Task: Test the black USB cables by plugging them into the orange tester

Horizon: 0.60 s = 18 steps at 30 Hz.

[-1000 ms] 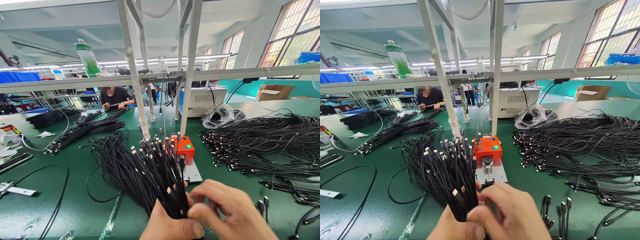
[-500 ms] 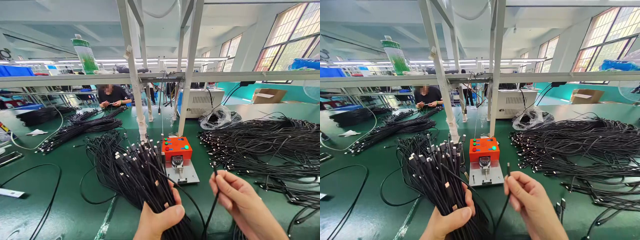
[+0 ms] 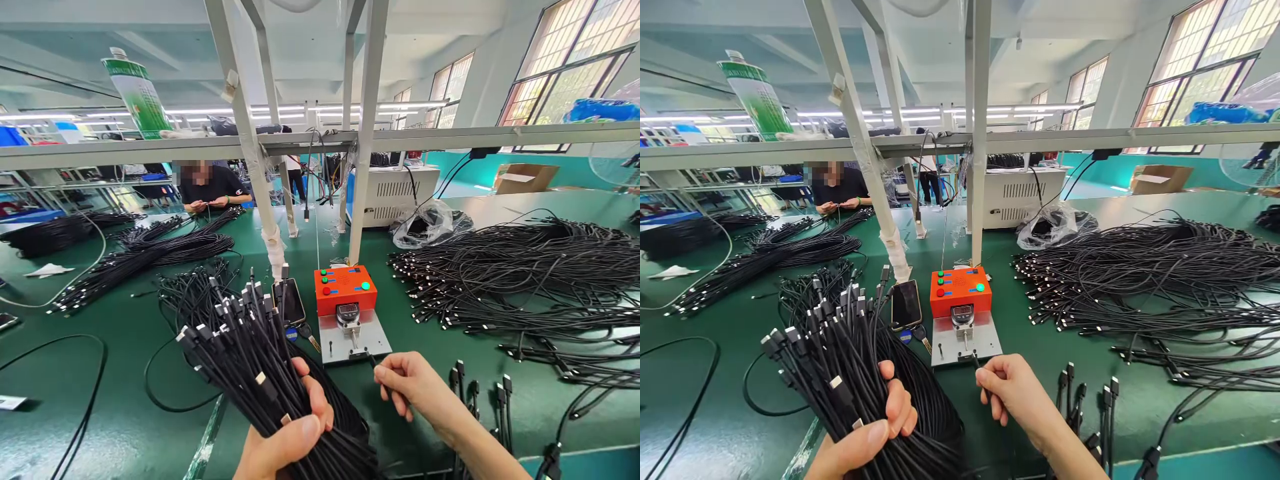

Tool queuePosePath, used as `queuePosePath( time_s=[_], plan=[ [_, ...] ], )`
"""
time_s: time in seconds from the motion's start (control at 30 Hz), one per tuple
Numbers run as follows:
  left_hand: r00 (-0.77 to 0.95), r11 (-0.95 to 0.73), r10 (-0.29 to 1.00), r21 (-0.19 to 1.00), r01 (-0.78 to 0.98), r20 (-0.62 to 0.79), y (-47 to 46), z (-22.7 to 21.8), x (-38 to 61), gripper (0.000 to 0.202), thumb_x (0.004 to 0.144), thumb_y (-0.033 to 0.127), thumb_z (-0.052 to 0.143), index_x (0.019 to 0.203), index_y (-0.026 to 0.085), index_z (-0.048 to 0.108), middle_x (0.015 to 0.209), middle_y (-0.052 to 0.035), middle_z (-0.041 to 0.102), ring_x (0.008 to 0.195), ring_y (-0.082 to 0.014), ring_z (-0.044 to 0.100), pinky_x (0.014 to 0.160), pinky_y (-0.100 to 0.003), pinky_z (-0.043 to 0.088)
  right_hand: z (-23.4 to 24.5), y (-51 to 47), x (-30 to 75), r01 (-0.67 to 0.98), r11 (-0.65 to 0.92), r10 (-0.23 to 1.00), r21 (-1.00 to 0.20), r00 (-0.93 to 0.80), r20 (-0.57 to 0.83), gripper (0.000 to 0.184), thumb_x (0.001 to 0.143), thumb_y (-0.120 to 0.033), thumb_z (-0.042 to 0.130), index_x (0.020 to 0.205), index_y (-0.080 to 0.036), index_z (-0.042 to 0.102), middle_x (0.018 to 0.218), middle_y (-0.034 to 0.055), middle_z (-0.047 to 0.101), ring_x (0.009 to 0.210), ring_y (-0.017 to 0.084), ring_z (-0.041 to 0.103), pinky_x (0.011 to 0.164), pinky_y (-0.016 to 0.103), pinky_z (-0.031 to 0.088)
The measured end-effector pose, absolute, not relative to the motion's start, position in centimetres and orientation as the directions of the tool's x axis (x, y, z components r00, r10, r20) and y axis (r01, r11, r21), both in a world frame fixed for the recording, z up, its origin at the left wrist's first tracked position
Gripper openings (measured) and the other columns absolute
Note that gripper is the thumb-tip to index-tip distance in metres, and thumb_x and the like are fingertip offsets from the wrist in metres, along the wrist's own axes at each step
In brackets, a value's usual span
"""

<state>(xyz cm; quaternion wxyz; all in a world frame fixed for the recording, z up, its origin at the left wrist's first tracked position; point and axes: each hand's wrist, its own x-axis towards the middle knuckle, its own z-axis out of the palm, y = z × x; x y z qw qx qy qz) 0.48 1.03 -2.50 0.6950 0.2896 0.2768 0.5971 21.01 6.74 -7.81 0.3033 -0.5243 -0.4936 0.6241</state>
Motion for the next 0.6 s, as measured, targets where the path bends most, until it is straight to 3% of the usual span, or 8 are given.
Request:
queuePosePath(
  time_s=[0.2,0.6],
  plan=[
    [0.139,0.118,0.99,0.725,-0.678,-0.031,1.1,-2.3,0.4,0.041,0.062,0.021,0.066,0.1,0.026,0.052,0.068,0.0007,0.057,0.058,-0.011,0.049,0.059,-0.03,0.039,-9.6,8.0,20.2,0.107,-0.438,0.836,-0.893,-0.317,-0.448,0.031,0.073,-0.04,0.053,0.07,-0.009,0.054,0.054,0.0024,0.057,0.032,0.003,0.04,0.031,0.014,0.029],
    [0.176,0.124,0.984,0.724,-0.679,-0.004,1.5,-2.7,0.4,0.043,0.06,0.022,0.068,0.1,0.026,0.052,0.067,0.002,0.057,0.056,-0.0092,0.048,0.059,-0.029,0.037,-10.3,7.7,18.9,0.007,-0.436,0.868,-0.9,-0.261,-0.422,0.028,0.075,-0.038,0.05,0.073,-0.01,0.052,0.055,0.0,0.054,0.032,0.001,0.032,0.032,0.015,0.02]
  ],
)
